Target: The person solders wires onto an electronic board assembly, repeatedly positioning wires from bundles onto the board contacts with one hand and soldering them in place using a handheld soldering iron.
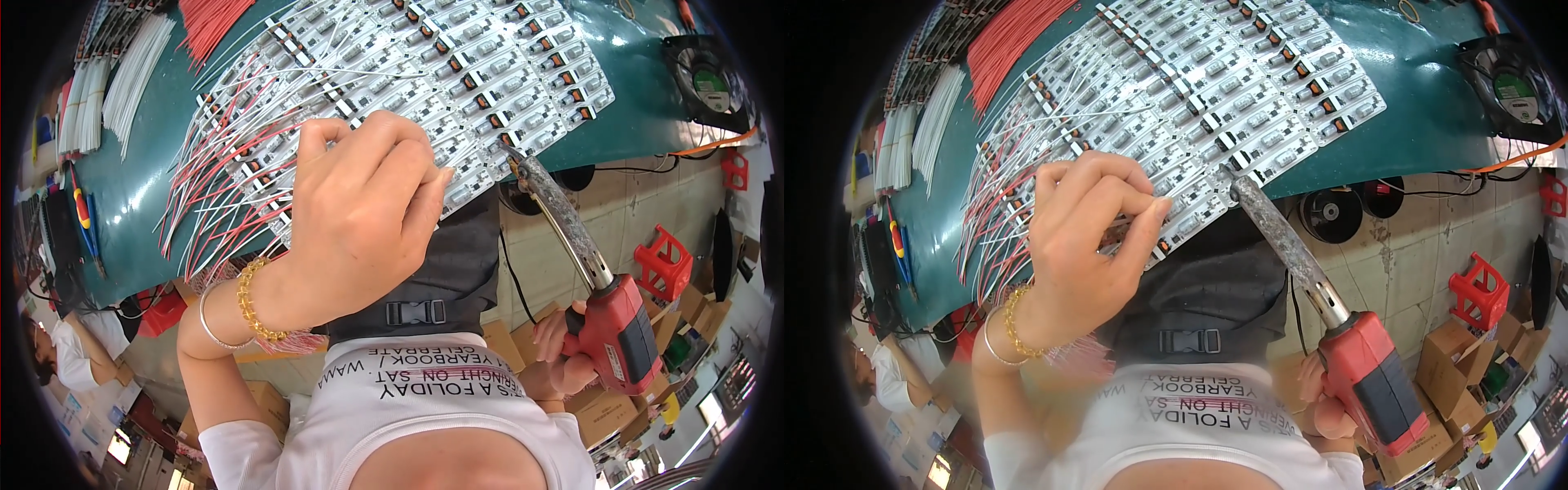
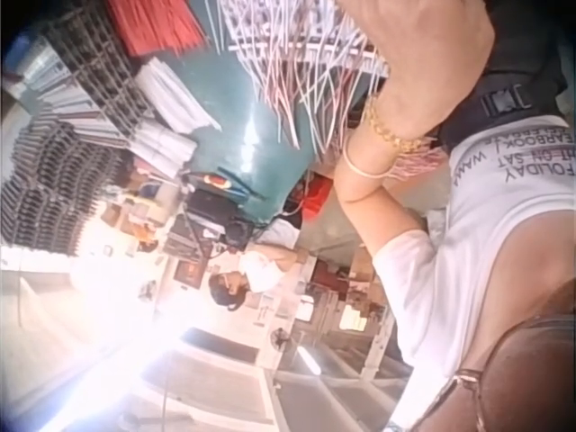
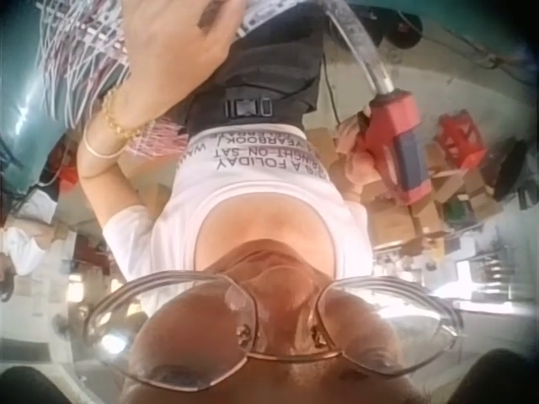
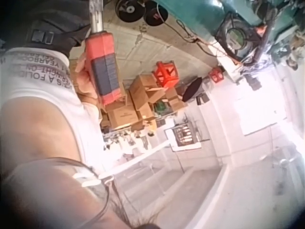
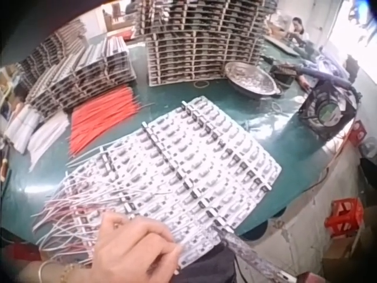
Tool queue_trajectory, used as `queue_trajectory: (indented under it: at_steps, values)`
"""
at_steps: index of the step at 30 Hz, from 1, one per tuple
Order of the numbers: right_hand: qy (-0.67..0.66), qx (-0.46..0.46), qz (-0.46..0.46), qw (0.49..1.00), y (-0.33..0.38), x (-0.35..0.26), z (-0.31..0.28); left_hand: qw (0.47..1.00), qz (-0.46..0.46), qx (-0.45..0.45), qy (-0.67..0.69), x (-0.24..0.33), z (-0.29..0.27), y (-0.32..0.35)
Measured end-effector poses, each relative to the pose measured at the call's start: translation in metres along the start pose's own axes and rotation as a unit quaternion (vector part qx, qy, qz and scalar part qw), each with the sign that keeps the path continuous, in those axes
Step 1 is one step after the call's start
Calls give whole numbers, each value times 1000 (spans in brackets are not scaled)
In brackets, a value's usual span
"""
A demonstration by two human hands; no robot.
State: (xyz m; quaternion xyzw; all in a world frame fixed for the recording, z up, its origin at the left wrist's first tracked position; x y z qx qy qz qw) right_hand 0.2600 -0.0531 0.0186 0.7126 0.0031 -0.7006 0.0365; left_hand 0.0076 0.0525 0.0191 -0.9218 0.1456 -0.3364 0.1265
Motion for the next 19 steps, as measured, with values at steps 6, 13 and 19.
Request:
queue_trajectory:
  at_steps: [6, 13, 19]
  values:
    - [-50, -11, -38, 998, 2, 7, 0, 1000, -6, -1, 8, 0, 0, 1]
    - [-27, 5, -30, 999, 9, 9, -13, 999, -13, -33, 26, 9, -8, 1]
    - [8, -14, 22, 1000, 48, 37, -49, 1000, -16, -27, 1, 7, -8, 2]
Point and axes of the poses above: each hand's wrist, its own y-axis away from the middle knuckle, its own z-axis out of the palm, x = y × z, the point moved 1 cm from there along -y, towards the middle knuckle, and after that the axes turned 3 degrees about -z, right-handed, at the moved point
